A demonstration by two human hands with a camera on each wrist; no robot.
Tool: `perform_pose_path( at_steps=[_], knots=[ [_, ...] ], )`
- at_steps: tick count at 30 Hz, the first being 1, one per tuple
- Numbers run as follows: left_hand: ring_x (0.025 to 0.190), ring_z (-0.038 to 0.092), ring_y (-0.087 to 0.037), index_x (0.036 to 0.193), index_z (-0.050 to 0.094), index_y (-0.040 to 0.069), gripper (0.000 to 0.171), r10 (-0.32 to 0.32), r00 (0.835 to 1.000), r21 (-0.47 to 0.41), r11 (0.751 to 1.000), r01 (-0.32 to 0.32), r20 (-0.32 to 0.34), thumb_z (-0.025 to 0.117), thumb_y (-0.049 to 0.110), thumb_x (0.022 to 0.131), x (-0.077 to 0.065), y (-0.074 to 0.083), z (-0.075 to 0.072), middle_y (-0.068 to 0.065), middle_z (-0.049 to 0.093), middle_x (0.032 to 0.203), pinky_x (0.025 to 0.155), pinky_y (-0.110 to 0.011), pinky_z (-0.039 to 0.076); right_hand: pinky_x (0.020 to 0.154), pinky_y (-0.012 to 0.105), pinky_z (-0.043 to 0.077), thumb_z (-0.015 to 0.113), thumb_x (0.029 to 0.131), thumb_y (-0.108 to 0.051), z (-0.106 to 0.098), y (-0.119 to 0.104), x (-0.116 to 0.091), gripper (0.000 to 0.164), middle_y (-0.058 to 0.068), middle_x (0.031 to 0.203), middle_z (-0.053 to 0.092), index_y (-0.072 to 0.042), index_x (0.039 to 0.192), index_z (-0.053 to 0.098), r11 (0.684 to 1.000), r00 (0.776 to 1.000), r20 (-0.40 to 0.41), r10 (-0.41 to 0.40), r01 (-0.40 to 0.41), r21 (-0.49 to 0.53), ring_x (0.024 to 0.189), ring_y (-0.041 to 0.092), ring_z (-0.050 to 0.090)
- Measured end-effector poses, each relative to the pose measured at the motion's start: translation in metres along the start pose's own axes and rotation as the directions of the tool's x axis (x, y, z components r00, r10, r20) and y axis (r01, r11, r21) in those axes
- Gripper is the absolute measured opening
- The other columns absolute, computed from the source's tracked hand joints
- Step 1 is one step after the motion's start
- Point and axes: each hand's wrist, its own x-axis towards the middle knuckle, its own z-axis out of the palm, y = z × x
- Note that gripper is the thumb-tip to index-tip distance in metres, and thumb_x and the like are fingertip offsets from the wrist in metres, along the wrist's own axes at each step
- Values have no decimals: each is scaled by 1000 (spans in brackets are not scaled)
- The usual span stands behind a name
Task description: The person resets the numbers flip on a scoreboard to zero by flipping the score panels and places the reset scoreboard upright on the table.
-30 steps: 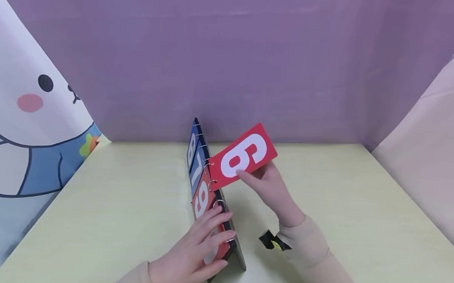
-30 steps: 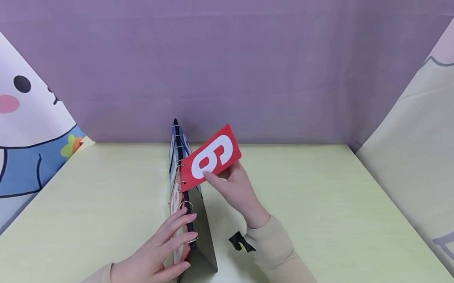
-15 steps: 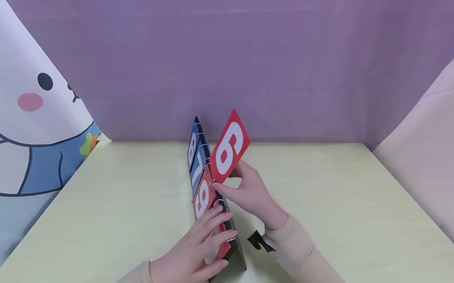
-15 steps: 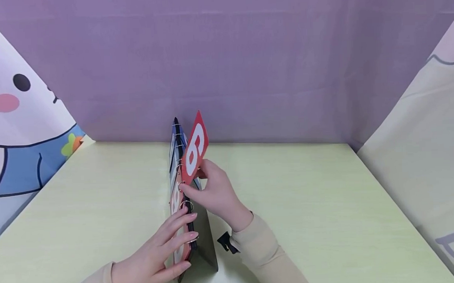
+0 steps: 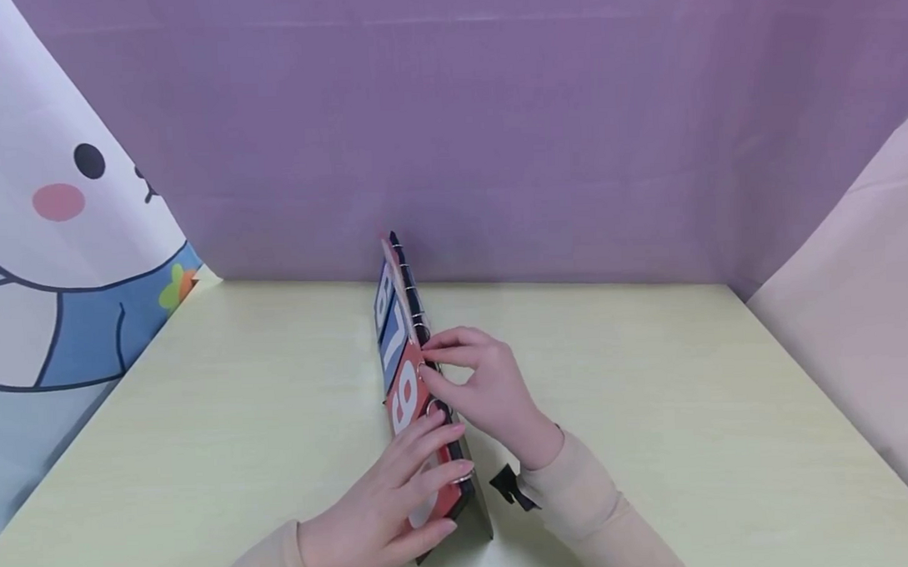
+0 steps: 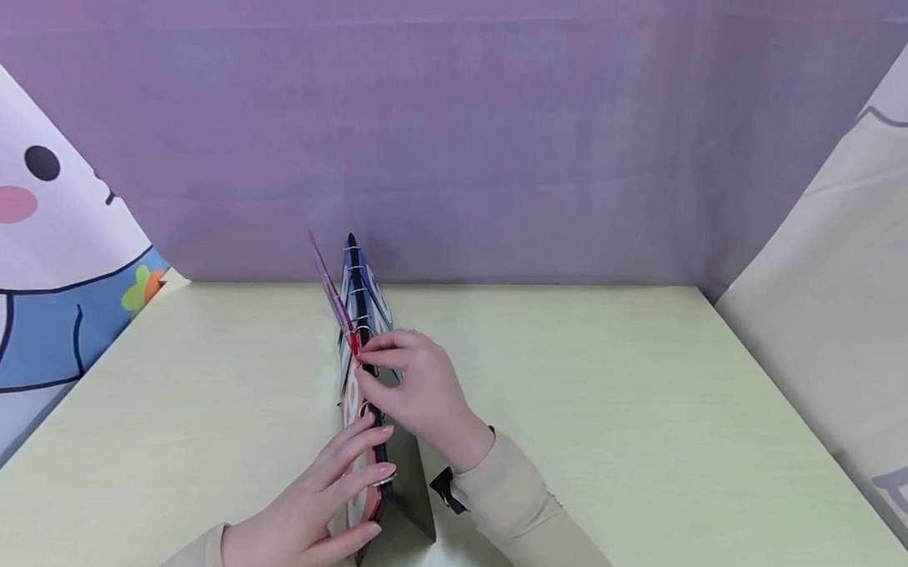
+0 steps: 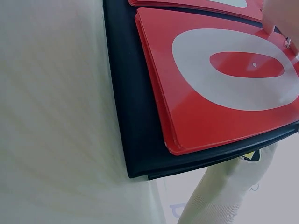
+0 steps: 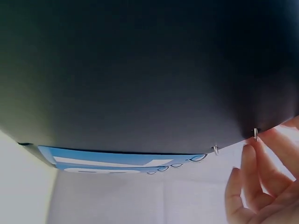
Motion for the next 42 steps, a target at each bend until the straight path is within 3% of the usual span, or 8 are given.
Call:
perform_pose_path(
  at_steps=[8, 17, 23, 30, 32, 37, 42],
  knots=[
    [137, 29, -33, 130, 48, 6, 45, -20, 1000, 13, 1000, 20, 18, 53, 32, 93, 0, 0, 0, -20, 41, 137, 115, -38, 20, 77, 26, 52, 69, 77, -6, 4, 3, 2, 10, 8, 89, 73, -1, 83, 76, 986, 987, -41, -154, 150, -76, 86, 19, 66],
    [138, 27, -30, 133, 45, 10, 48, -80, 994, 3, 997, 80, 77, 54, 34, 93, -1, 4, -2, -16, 39, 141, 114, -40, 23, 80, 25, 51, 73, 75, -5, -4, 6, 7, 12, 7, 91, 73, -2, 87, 76, 971, 967, 105, -230, 235, -36, 90, 19, 63],
    [138, 28, -30, 133, 45, 11, 48, -98, 991, 4, 995, 98, 93, 54, 34, 92, 0, 4, -3, -14, 37, 142, 112, -42, 25, 83, 23, 49, 74, 75, -5, -11, 14, 14, 14, 4, 90, 73, -4, 88, 76, 949, 929, 208, -307, 314, -2, 92, 17, 61],
    [139, 25, -27, 135, 42, 15, 50, -152, 979, -8, 988, 154, 135, 55, 36, 92, -2, 6, -4, -11, 35, 145, 109, -44, 31, 87, 24, 48, 72, 76, -4, -13, 16, 18, 14, 5, 93, 73, -4, 89, 75, 925, 887, 270, -375, 379, 40, 95, 18, 61],
    [139, 25, -27, 136, 42, 15, 50, -146, 980, -9, 989, 149, 132, 55, 36, 92, -2, 6, -4, -11, 35, 145, 109, -45, 31, 89, 25, 47, 72, 77, -4, -13, 17, 19, 13, 5, 93, 73, -4, 90, 75, 917, 872, 291, -393, 394, 59, 96, 18, 61],
    [139, 27, -32, 131, 46, 8, 46, -55, 996, -5, 998, 56, 63, 54, 32, 93, -2, 3, -1, -19, 39, 141, 113, -43, 23, 93, 27, 45, 67, 83, -6, -14, 17, 20, 10, 3, 92, 72, -5, 90, 73, 891, 831, 329, -449, 443, 96, 99, 18, 60],
    [139, 26, -32, 130, 46, 7, 45, -31, 999, -9, 999, 32, 34, 54, 32, 93, -1, 1, 1, -20, 40, 139, 115, -39, 19, 94, 27, 44, 66, 84, -9, -14, 15, 20, 9, 1, 90, 72, -6, 89, 73, 905, 841, 345, -416, 419, 71, 99, 17, 60]
  ],
)
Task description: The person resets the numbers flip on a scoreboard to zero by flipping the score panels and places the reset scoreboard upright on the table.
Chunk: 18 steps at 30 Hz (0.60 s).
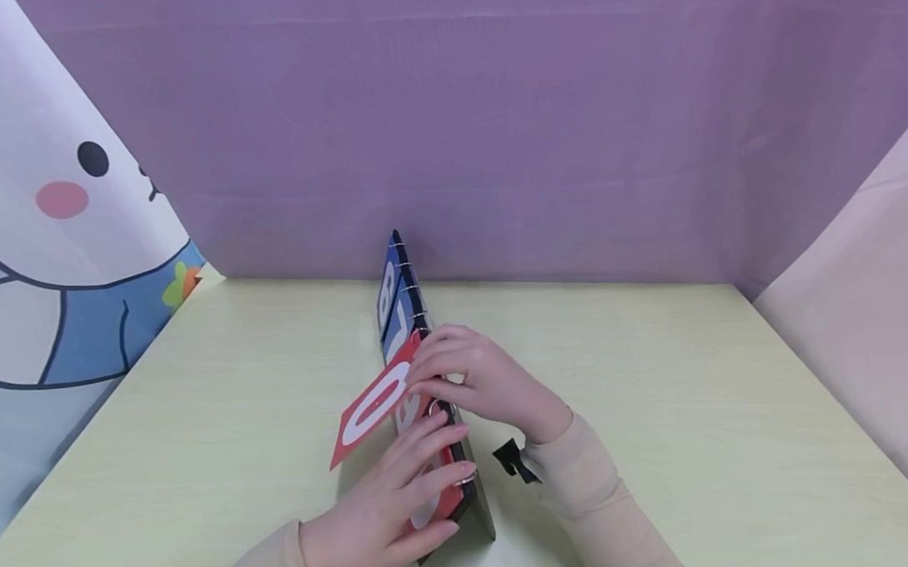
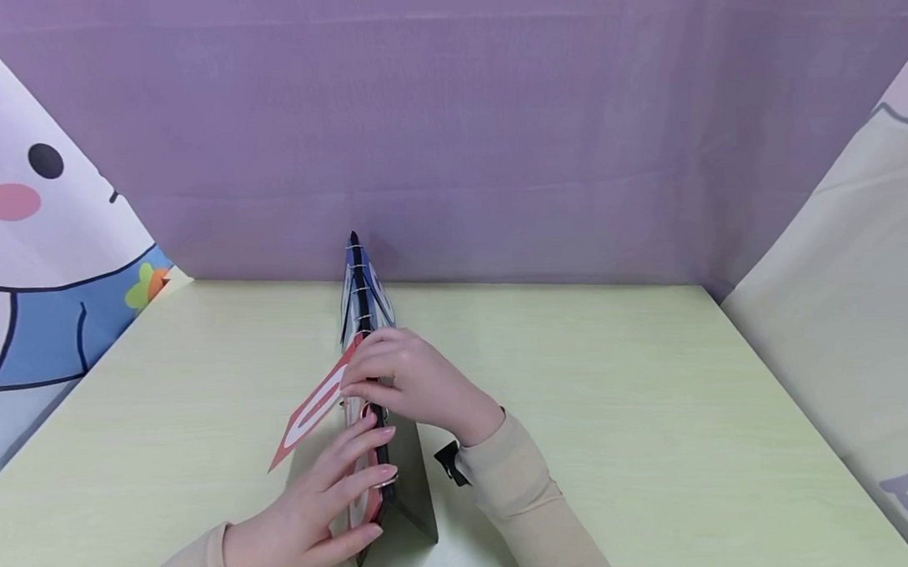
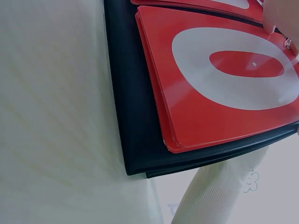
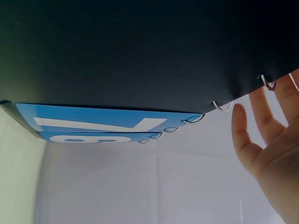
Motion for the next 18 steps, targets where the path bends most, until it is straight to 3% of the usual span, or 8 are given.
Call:
perform_pose_path(
  at_steps=[11, 18],
  knots=[
    [138, 27, -35, 130, 46, 5, 45, 38, 999, 6, 999, -38, -15, 53, 31, 94, 2, -2, -1, -23, 41, 136, 114, -41, 19, 100, 27, 39, 56, 92, -9, -2, -7, 3, 14, -1, 92, 68, -7, 87, 69, 988, 978, 137, 155, -156, -9, 106, 18, 56],
    [139, 26, -35, 128, 47, 5, 43, 59, 998, 2, 998, -59, -28, 54, 30, 94, 1, -3, 0, -24, 41, 136, 114, -42, 19, 100, 26, 38, 52, 94, -11, -1, -6, 3, 18, -1, 94, 67, -7, 87, 68, 983, 972, 144, 184, -185, -5, 107, 17, 55]
  ],
)
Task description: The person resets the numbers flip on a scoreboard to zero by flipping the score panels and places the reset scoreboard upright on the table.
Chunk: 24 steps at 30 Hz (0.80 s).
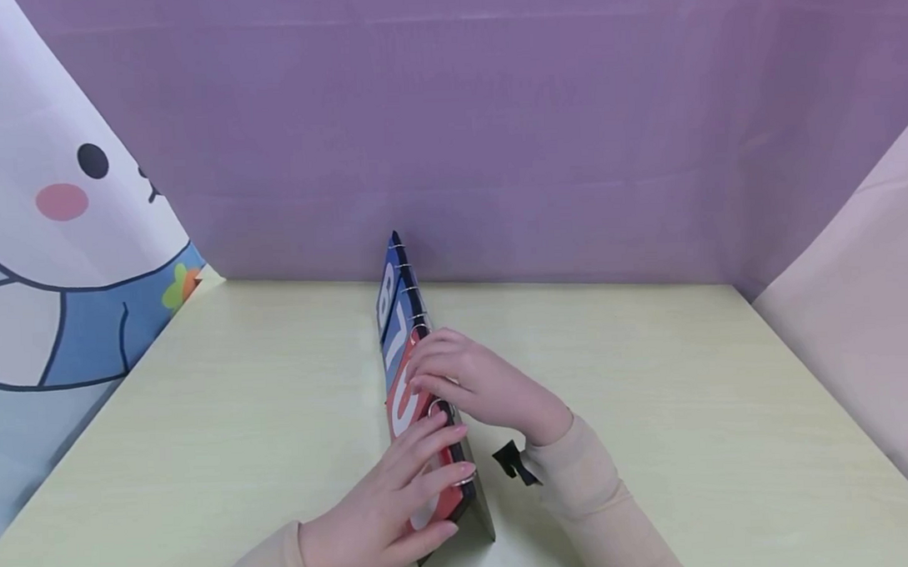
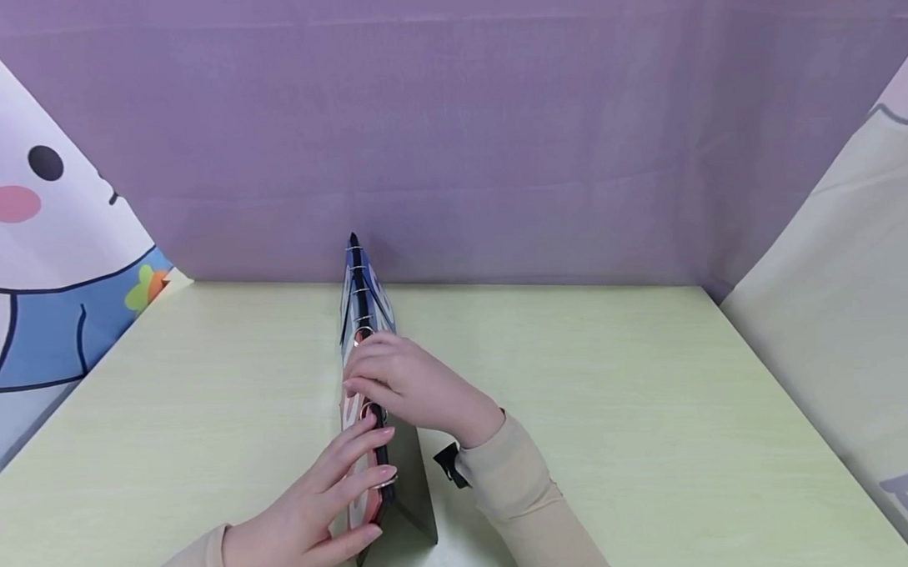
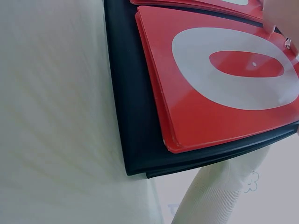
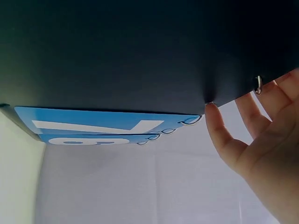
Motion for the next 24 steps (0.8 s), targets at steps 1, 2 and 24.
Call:
perform_pose_path(
  at_steps=[1, 2, 24],
  knots=[
    [139, 27, -35, 128, 47, 5, 44, 1, 1000, 0, 1000, -1, 0, 54, 30, 93, 0, 0, 0, -24, 42, 136, 114, -42, 19, 100, 26, 38, 53, 94, -11, 0, 1, 0, 18, -1, 94, 68, -6, 88, 69, 1000, 1000, -12, -2, 2, 13, 107, 16, 55],
    [139, 27, -35, 128, 47, 5, 44, -1, 1000, 0, 1000, 1, 1, 54, 30, 93, 0, 0, 0, -24, 41, 136, 114, -42, 19, 99, 26, 39, 53, 93, -10, 0, 1, 0, 17, 0, 95, 68, -5, 90, 69, 999, 1000, -27, -1, 2, 33, 106, 16, 56],
    [139, 26, -30, 131, 46, 9, 46, -95, 994, -8, 995, 96, 58, 55, 32, 93, -1, 6, -2, -16, 38, 142, 113, -40, 25, 83, 27, 47, 34, 100, -13, 32, 97, -25, 35, -8, 82, 64, -18, 81, 63, 74, 706, 88, 703, -196, 978, 82, 6, 57]
  ],
)
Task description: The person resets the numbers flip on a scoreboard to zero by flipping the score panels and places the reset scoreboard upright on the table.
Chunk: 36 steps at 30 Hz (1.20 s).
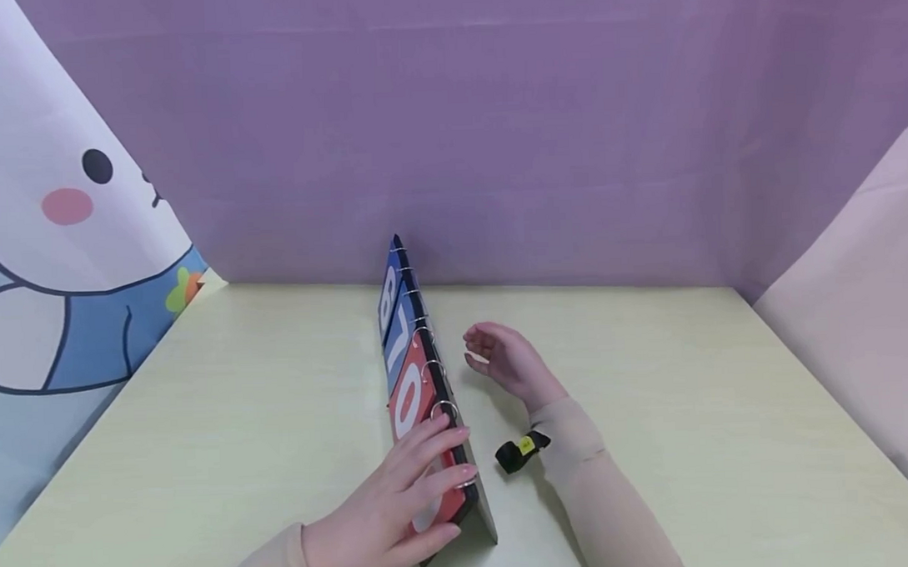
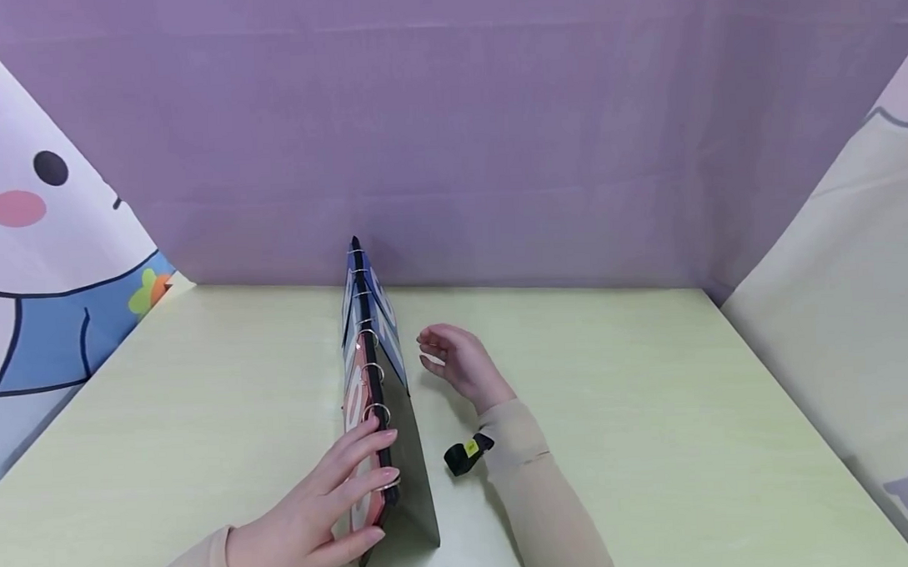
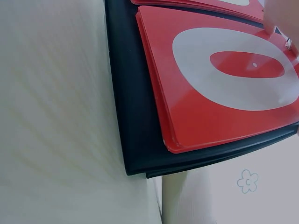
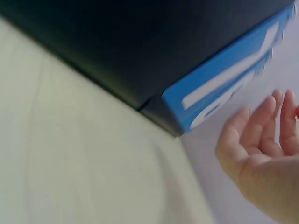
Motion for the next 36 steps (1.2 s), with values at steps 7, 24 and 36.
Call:
perform_pose_path(
  at_steps=[7, 24, 36],
  knots=[
    [138, 28, -32, 130, 47, 7, 45, 33, 999, 17, 999, -32, -24, 55, 32, 93, 0, -2, 1, -18, 39, 141, 113, -40, 23, 98, 34, 41, 38, 100, -22, -23, 17, 4, 23, 2, 98, 59, -10, 98, 58, 962, 987, 7, 158, -156, 225, 99, 15, 53],
    [137, 29, -33, 130, 46, 8, 46, 25, 999, 4, 1000, -25, -22, 56, 32, 92, 1, -3, 1, -18, 40, 140, 111, -43, 27, 106, 40, 35, 48, 96, -24, -21, 28, 1, 34, 23, 139, 39, -3, 123, 48, 966, 978, 61, 199, -206, 156, 119, 30, 51],
    [138, 27, -32, 131, 45, 9, 46, 5, 1000, -1, 1000, -5, -6, 55, 32, 92, 0, -2, 1, -17, 38, 141, 112, -42, 25, 106, 41, 36, 48, 96, -21, -13, 32, 2, 32, 25, 133, 41, 1, 118, 50, 987, 987, 45, 156, -157, 29, 108, 25, 58]
  ],
)
